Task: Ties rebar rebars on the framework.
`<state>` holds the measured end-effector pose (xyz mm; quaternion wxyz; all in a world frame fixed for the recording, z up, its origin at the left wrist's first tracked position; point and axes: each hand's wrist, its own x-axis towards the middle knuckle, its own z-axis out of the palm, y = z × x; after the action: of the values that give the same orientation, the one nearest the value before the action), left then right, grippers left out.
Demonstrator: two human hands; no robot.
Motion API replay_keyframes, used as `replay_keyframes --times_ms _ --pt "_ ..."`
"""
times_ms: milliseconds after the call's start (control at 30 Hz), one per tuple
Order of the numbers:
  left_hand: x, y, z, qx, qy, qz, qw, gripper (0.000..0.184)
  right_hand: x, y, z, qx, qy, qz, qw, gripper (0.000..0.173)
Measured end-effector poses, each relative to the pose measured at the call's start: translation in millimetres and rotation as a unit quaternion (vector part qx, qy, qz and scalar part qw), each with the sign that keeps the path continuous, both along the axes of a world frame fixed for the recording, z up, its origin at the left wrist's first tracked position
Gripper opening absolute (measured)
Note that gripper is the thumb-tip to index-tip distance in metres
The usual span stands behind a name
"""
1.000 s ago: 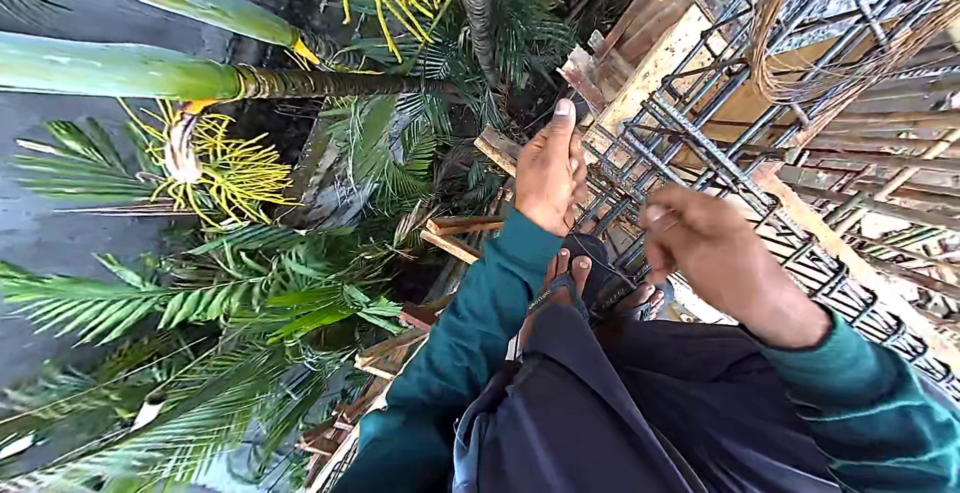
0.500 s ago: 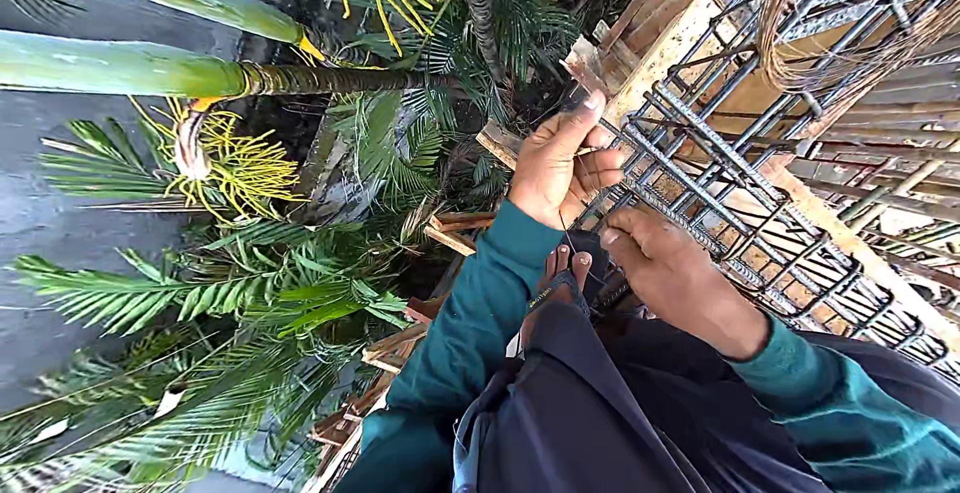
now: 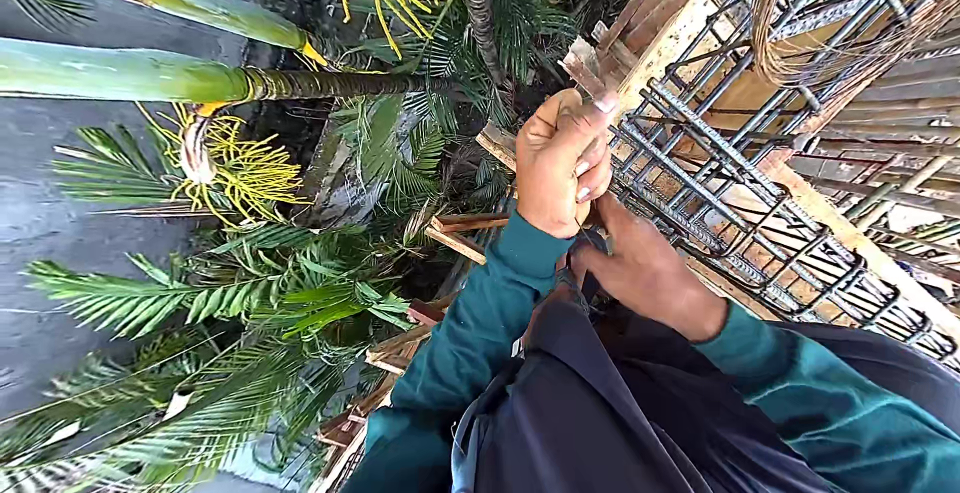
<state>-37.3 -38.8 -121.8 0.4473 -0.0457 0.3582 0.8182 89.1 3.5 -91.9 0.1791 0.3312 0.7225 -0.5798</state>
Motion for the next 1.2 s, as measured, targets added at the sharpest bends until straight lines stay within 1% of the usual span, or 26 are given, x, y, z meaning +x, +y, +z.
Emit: replay_keyframes --times_ms 33,67,100,167,233,333,400,433,500,533,567,600,633,700,733,767,800,867,967,1000,1033,1067,1100,1133,1167,1200 --pt "-2 -2 4 -0.004 0.015 0.005 1.000 0.031 -1 2 0 -0.005 0.016 -0.013 1.000 0.031" --pt "-5 -4 9 0.000 0.026 0.006 1.000 0.031 -2 6 2 -0.022 0.027 -0.023 0.999 0.018" --pt "-8 -7 14 0.009 0.038 0.005 0.999 0.031 -3 11 4 -0.046 0.038 -0.030 0.998 0.015" --pt "-15 -17 23 0.022 0.062 -0.007 0.998 0.033 -2 16 8 -0.087 0.062 -0.033 0.994 0.025" --pt "-21 -30 27 0.020 0.088 -0.019 0.996 0.033 3 19 6 -0.074 0.092 -0.028 0.993 0.031" --pt "-23 -47 26 -0.002 0.111 -0.016 0.994 0.032 10 26 6 -0.056 0.124 -0.012 0.991 0.024" --pt "-25 -54 19 -0.066 0.099 -0.028 0.992 0.032 14 31 10 -0.053 0.134 0.006 0.990 0.026" --pt "-27 -58 15 -0.106 0.099 -0.047 0.988 0.032 15 32 10 -0.023 0.144 0.019 0.989 0.031" --pt "-37 -68 8 -0.204 0.167 -0.095 0.960 0.025 19 37 6 0.091 0.142 0.077 0.983 0.033" --pt "-44 -75 5 -0.269 0.246 -0.117 0.924 0.020 23 41 4 0.150 0.130 0.118 0.973 0.033" --pt "-51 -83 4 -0.331 0.343 -0.132 0.869 0.016 27 47 1 0.196 0.118 0.159 0.961 0.034" --pt "-57 -90 4 -0.375 0.443 -0.143 0.802 0.018 30 51 -2 0.228 0.108 0.193 0.948 0.035" --pt "-58 -95 9 -0.386 0.532 -0.176 0.733 0.025 32 53 -4 0.244 0.106 0.220 0.938 0.034" --pt "-33 -93 26 -0.336 0.661 -0.286 0.607 0.040 33 48 -2 0.246 0.126 0.254 0.927 0.032" --pt "-12 -90 29 -0.303 0.704 -0.322 0.557 0.044 32 44 0 0.247 0.153 0.259 0.921 0.030" --pt "8 -89 26 -0.279 0.725 -0.336 0.533 0.044 30 42 4 0.256 0.178 0.261 0.914 0.028" --pt "21 -90 19 -0.255 0.723 -0.335 0.548 0.040 28 40 7 0.278 0.202 0.259 0.902 0.028" --pt "22 -90 19 -0.226 0.651 -0.360 0.629 0.033 27 38 10 0.339 0.233 0.246 0.877 0.028" --pt "2 -92 37 -0.178 0.425 -0.419 0.783 0.033 26 37 22 0.413 0.218 0.232 0.853 0.024" --pt "-5 -96 42 -0.150 0.353 -0.419 0.823 0.034 26 38 27 0.425 0.218 0.219 0.850 0.025" --pt "-10 -99 48 -0.127 0.307 -0.414 0.847 0.034 26 37 29 0.428 0.225 0.200 0.852 0.028" --pt "-14 -102 52 -0.110 0.299 -0.409 0.855 0.033 27 32 32 0.407 0.232 0.172 0.867 0.031" --pt "-18 -104 53 -0.106 0.334 -0.407 0.844 0.031 30 27 34 0.350 0.233 0.141 0.896 0.033" --pt "-23 -106 50 -0.107 0.405 -0.406 0.812 0.028 34 22 34 0.254 0.219 0.112 0.936 0.034" --pt "-26 -107 44 -0.110 0.491 -0.405 0.764 0.026 39 18 33 0.117 0.180 0.084 0.973 0.035" --pt "-26 -109 36 -0.111 0.552 -0.414 0.715 0.025 44 17 29 -0.024 0.125 0.061 0.990 0.036"
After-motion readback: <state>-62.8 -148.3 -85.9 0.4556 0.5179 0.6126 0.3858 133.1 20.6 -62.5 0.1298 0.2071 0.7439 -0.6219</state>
